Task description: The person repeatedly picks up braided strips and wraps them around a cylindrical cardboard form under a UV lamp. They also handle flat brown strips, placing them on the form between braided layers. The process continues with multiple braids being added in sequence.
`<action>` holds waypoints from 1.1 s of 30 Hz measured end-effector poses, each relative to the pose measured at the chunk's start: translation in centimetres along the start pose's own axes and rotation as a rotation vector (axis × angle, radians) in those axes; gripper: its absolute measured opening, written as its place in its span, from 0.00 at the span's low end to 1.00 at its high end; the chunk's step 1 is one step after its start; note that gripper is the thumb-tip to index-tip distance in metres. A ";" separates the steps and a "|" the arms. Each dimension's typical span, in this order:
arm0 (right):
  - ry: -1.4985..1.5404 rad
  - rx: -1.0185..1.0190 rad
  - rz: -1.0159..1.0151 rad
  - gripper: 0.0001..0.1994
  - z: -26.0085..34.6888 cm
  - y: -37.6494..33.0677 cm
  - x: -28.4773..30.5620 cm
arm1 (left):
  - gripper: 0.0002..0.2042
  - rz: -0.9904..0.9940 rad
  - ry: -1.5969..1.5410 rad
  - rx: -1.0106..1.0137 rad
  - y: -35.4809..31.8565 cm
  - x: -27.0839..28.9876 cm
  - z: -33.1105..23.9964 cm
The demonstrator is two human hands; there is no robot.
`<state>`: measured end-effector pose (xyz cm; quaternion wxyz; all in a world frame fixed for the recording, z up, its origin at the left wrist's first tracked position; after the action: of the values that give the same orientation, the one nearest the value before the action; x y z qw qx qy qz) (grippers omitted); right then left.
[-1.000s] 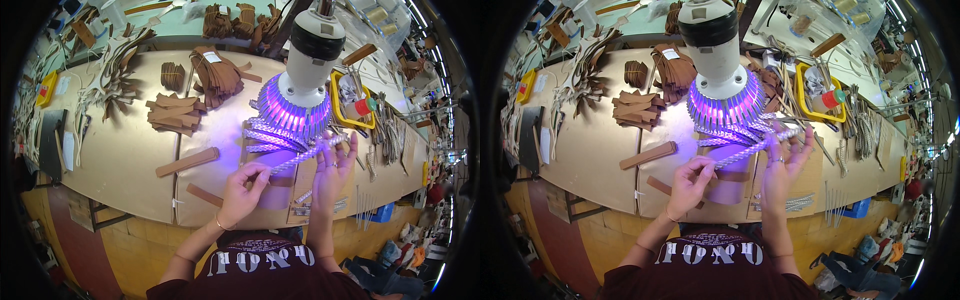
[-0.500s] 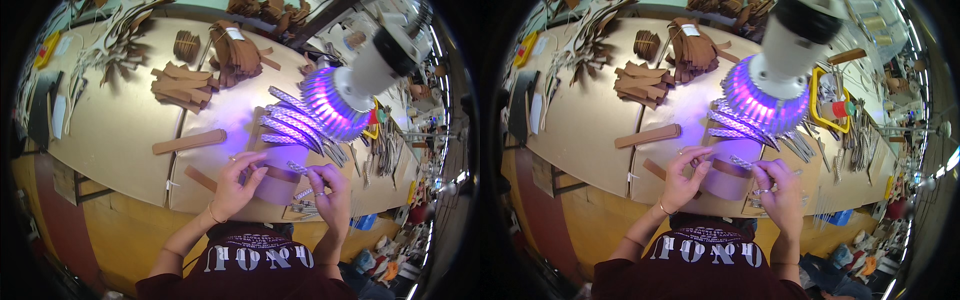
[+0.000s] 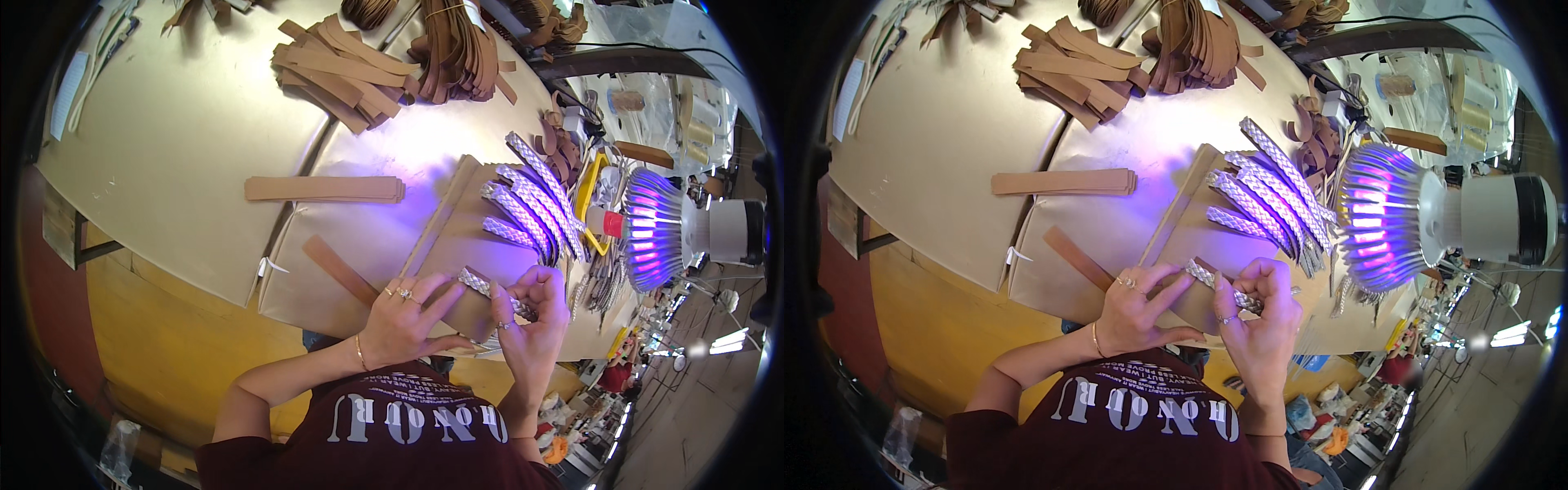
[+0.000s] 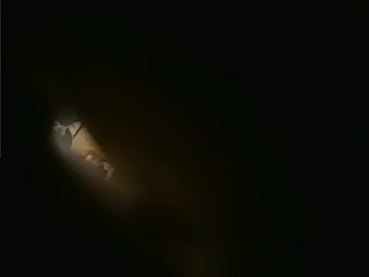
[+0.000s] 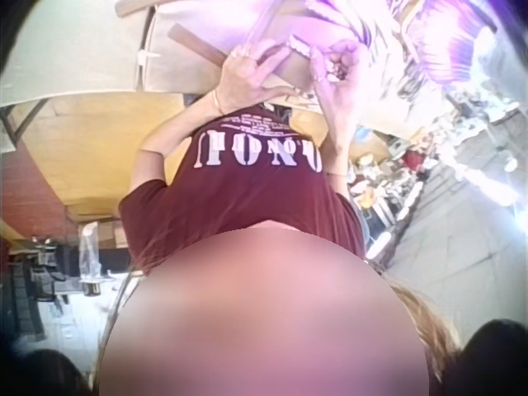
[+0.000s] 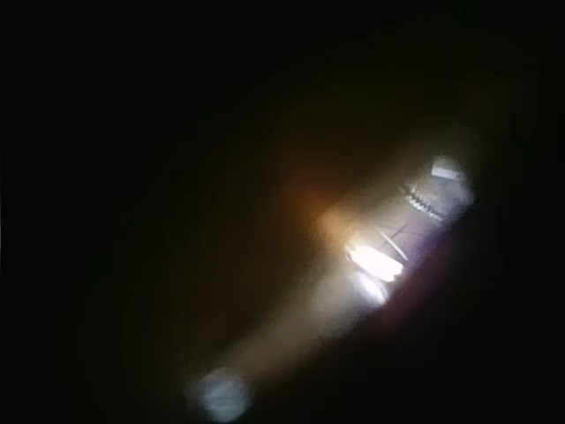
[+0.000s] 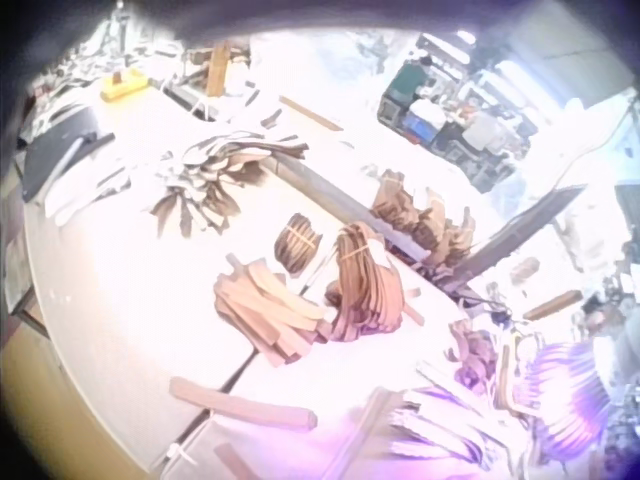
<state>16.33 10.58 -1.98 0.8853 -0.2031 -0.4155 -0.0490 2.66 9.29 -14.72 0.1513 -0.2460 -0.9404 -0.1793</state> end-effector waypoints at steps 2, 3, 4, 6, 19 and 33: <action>-0.003 -0.002 0.000 0.14 -0.1 0.1 -0.2 | 0.33 0.009 0.034 -0.023 -0.2 -0.4 0.4; -0.011 0.005 -0.007 0.14 -0.1 0.2 -0.3 | 0.33 -0.008 0.027 -0.027 -0.2 -0.5 0.6; -0.022 0.021 -0.008 0.14 -0.1 0.2 -0.3 | 0.33 -0.024 0.021 -0.032 -0.3 -0.7 0.7; -0.045 -0.013 -0.014 0.14 -0.2 0.3 -0.5 | 0.34 -0.041 0.009 -0.039 -0.4 -1.0 1.0; -0.059 -0.057 -0.027 0.15 -0.4 0.2 -0.9 | 0.32 -0.039 -0.029 -0.049 -0.2 -0.5 1.1; -0.120 -0.039 -0.041 0.18 -0.4 0.2 -0.5 | 0.39 0.091 -0.054 0.005 0.8 0.0 0.8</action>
<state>16.35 10.53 -2.66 0.8534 -0.2144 -0.4709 -0.0631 2.92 10.23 -15.19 0.1343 -0.2930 -0.9325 -0.1632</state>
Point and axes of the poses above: each hand's wrist, its own y-axis towards the middle knuckle, its own x-axis out of the back of the hand, z = x × y, the point moved 1 cm from there along y, towards the middle knuckle, and after that the axes turned 9 degrees about z, right-handed, at the moved point
